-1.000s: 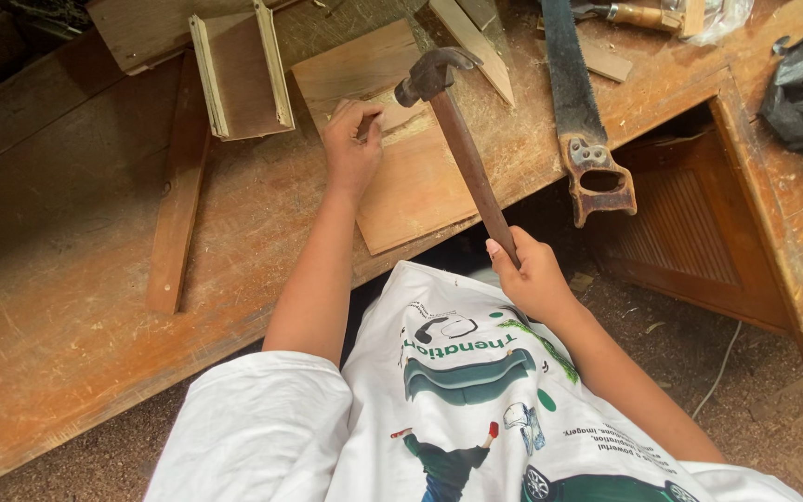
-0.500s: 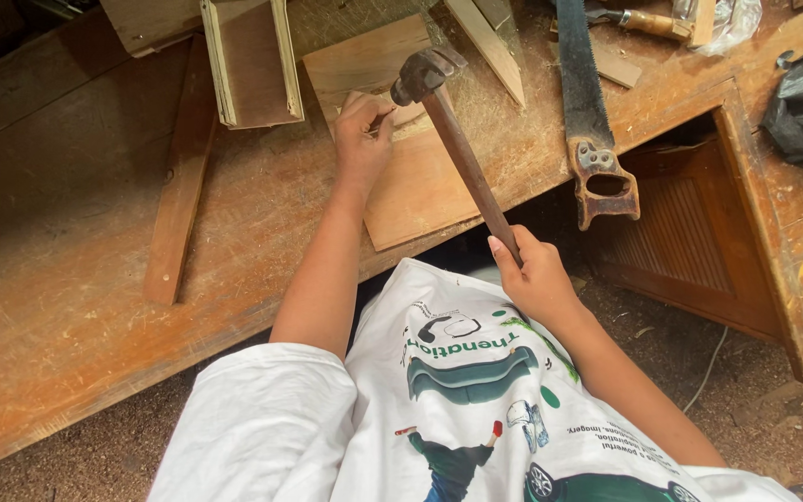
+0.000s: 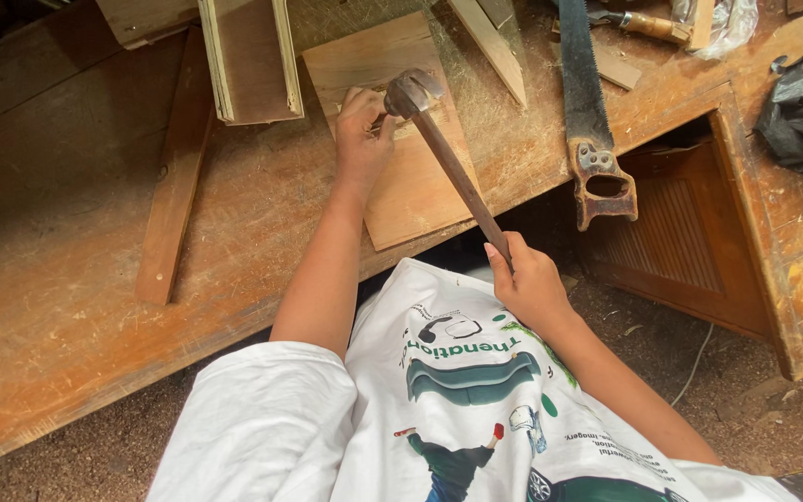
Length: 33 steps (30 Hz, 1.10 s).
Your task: The person saws a small wooden piece, then uses a hammer to tap it into place on a larger wooden board. The person adjusts the piece and continues hammering to secure it. The work is performed on a cluttered workbench with various tools and wood scraps visible.
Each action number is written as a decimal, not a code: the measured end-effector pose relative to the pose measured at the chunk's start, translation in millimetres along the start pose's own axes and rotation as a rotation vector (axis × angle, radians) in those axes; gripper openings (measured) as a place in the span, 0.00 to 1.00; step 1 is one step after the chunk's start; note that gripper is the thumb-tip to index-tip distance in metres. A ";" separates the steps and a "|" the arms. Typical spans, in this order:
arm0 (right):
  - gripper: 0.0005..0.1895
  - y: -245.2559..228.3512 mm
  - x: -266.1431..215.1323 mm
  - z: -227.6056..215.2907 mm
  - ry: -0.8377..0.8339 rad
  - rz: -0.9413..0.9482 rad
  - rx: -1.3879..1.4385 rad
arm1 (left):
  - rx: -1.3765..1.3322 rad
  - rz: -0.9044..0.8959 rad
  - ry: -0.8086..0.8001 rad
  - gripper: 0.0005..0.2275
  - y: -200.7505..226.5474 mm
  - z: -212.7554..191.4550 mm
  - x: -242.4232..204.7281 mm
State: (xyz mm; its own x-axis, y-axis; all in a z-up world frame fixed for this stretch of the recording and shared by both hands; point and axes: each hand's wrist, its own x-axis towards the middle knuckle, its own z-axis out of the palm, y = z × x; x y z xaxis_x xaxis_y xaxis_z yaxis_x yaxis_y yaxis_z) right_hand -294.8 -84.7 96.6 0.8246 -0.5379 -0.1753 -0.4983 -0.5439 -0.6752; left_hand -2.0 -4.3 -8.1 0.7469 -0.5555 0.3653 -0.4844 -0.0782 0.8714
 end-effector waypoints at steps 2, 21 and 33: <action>0.12 0.0 -0.1 3.2 0.010 -0.029 -0.025 | 0.009 0.026 0.000 0.06 0.1 -2.7 -2.5; 0.09 -0.9 12.3 11.1 0.066 -0.024 0.032 | -0.008 0.047 0.037 0.04 -5.9 3.8 1.0; 0.10 7.0 9.0 17.0 0.180 -0.048 0.218 | 0.079 0.078 0.002 0.11 -1.3 -6.6 -0.1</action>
State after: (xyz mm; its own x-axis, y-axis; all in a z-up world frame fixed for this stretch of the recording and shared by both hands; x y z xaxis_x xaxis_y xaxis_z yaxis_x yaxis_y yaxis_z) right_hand -286.4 -82.5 78.1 0.7751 -0.6314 -0.0227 -0.3749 -0.4308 -0.8209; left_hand 1.5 1.3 -7.1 0.7064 -0.5605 0.4321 -0.5755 -0.0995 0.8118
